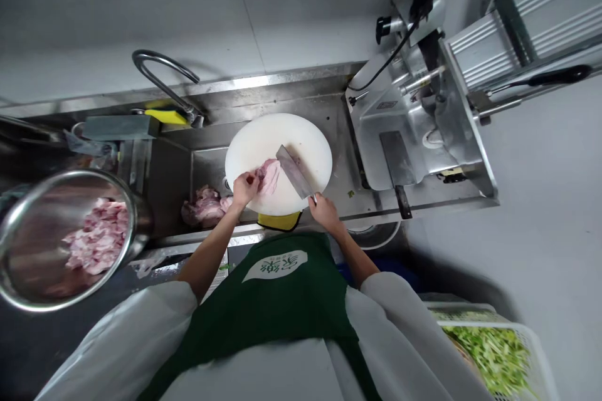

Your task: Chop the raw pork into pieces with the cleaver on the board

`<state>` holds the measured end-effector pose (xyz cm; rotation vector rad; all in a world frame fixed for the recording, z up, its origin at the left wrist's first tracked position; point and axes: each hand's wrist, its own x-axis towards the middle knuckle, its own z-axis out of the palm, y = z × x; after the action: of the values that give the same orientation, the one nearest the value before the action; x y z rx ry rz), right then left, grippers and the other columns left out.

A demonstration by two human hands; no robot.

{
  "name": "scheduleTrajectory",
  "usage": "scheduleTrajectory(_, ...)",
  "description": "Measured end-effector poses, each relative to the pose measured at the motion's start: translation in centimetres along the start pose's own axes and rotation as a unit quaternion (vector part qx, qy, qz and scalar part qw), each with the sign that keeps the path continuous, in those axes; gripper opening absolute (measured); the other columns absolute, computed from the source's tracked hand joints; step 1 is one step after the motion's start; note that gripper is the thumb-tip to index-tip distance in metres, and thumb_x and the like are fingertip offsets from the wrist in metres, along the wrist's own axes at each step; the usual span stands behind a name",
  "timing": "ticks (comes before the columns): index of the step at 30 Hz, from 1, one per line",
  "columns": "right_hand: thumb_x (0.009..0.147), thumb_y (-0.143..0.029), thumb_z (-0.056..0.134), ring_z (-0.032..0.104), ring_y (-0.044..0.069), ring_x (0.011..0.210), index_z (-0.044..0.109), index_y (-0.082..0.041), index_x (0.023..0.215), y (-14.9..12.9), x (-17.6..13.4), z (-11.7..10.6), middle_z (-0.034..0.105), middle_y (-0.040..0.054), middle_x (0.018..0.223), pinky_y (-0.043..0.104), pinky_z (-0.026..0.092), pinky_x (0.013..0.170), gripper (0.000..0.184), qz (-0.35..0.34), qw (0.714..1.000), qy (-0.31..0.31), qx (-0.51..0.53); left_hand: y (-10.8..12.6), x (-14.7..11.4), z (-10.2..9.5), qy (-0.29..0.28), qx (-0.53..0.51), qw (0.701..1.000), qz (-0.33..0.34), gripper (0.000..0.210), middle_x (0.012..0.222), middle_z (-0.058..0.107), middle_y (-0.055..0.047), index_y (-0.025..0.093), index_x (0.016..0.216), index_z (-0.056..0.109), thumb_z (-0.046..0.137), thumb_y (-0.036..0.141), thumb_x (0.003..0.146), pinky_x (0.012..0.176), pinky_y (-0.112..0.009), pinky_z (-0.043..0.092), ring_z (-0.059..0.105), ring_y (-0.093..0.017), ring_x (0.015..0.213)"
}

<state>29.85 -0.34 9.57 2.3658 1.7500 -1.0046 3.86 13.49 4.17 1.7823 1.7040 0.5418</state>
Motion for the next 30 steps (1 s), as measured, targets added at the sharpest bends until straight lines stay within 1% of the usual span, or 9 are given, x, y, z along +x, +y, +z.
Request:
scheduleTrajectory(3,0.108,-0.038,0.041,0.069,0.025,0.094,0.063,-0.016,0.113,-0.1,0.1,-0.1,0.075,0.0145,0.106,0.028,0.036,0.073,0.032,-0.002,1.0,-0.002,-0.001,0.8,0.3,0.4,0.021,0.073,0.994,0.081,0.023,0.104,0.064,-0.012,0.018,0.097,0.069,0.069,0.037,0.084,0.1,-0.041,0.049,0.063,-0.027,0.101)
scheduleTrajectory(6,0.106,-0.032,0.043,0.068,0.024,0.092,0.062,-0.017,0.116,-0.1,0.5,-0.4,0.075,0.0136,0.106,0.028,0.036,0.072,0.026,-0.027,0.999,-0.001,0.018,0.8,0.4,1.2,-0.007,0.089,0.993,0.082,0.018,0.115,0.058,-0.014,0.017,0.098,0.071,0.064,0.028,0.086,0.099,-0.04,0.052,0.064,-0.026,0.101)
scheduleTrajectory(9,0.101,-0.024,0.047,0.067,0.023,0.089,0.059,-0.016,0.122,0.1,1.1,-0.8,0.075,0.0122,0.107,0.028,0.036,0.071,0.025,-0.058,0.997,0.008,0.051,0.0,0.1,1.1,0.019,0.065,0.997,0.038,0.025,0.107,0.061,-0.015,0.013,0.1,0.073,0.052,0.018,0.088,0.093,-0.037,0.054,0.066,-0.023,0.088)
scheduleTrajectory(11,0.099,-0.021,0.048,0.066,0.023,0.087,0.059,-0.016,0.121,0.2,1.6,-0.9,0.075,0.0113,0.105,0.028,0.037,0.07,0.025,-0.067,0.995,0.016,0.071,-0.7,-0.5,0.8,0.041,0.047,0.998,0.018,0.03,0.097,0.065,-0.013,0.011,0.102,0.074,0.05,0.017,0.085,0.088,-0.034,0.054,0.066,-0.023,0.084)
scheduleTrajectory(16,0.102,-0.033,0.048,0.067,0.024,0.088,0.064,-0.017,0.108,-0.9,2.8,0.5,0.075,0.0124,0.1,0.027,0.041,0.071,0.023,-0.033,0.992,0.04,0.118,-2.0,-2.4,0.0,0.029,-0.041,0.997,-0.052,0.036,0.064,0.064,-0.003,0.009,0.1,0.074,0.046,0.027,0.089,0.061,-0.025,0.048,0.059,-0.016,0.058)
scheduleTrajectory(18,0.104,-0.035,0.047,0.068,0.025,0.09,0.064,-0.016,0.109,-2.4,3.6,1.5,0.075,0.0131,0.1,0.027,0.042,0.072,0.026,-0.022,0.989,0.058,0.137,-2.1,-2.8,-0.1,0.035,-0.05,0.996,-0.072,0.037,0.059,0.063,-0.002,0.009,0.098,0.074,0.045,0.03,0.089,0.057,-0.024,0.046,0.057,-0.015,0.053)
scheduleTrajectory(22,0.105,-0.033,0.044,0.069,0.025,0.095,0.063,-0.015,0.116,-6.4,6.0,3.6,0.075,0.0136,0.104,0.028,0.047,0.079,0.028,-0.021,0.979,0.08,0.187,-2.1,-2.4,-0.6,0.067,0.01,0.995,-0.078,0.036,0.075,0.074,-0.008,0.009,0.097,0.076,0.049,0.03,0.087,0.067,-0.026,0.05,0.066,-0.018,0.067)
scheduleTrajectory(25,0.105,-0.03,0.044,0.07,0.025,0.1,0.062,-0.013,0.12,-8.8,7.5,4.8,0.074,0.0157,0.111,0.029,0.049,0.085,0.03,-0.021,0.973,0.077,0.216,-2.2,-1.7,-1.5,0.06,0.07,0.992,-0.09,0.037,0.086,0.078,-0.013,0.009,0.104,0.077,0.051,0.028,0.087,0.076,-0.029,0.052,0.07,-0.023,0.078)
scheduleTrajectory(30,0.105,-0.032,0.044,0.07,0.028,0.098,0.059,-0.011,0.128,-9.2,8.0,5.4,0.074,0.0179,0.11,0.033,0.05,0.085,0.035,0.021,0.975,0.073,0.209,-2.5,-0.6,-2.5,0.009,0.12,0.985,-0.119,0.035,0.098,0.079,-0.017,0.01,0.108,0.078,0.054,0.023,0.087,0.084,-0.032,0.052,0.073,-0.027,0.092)
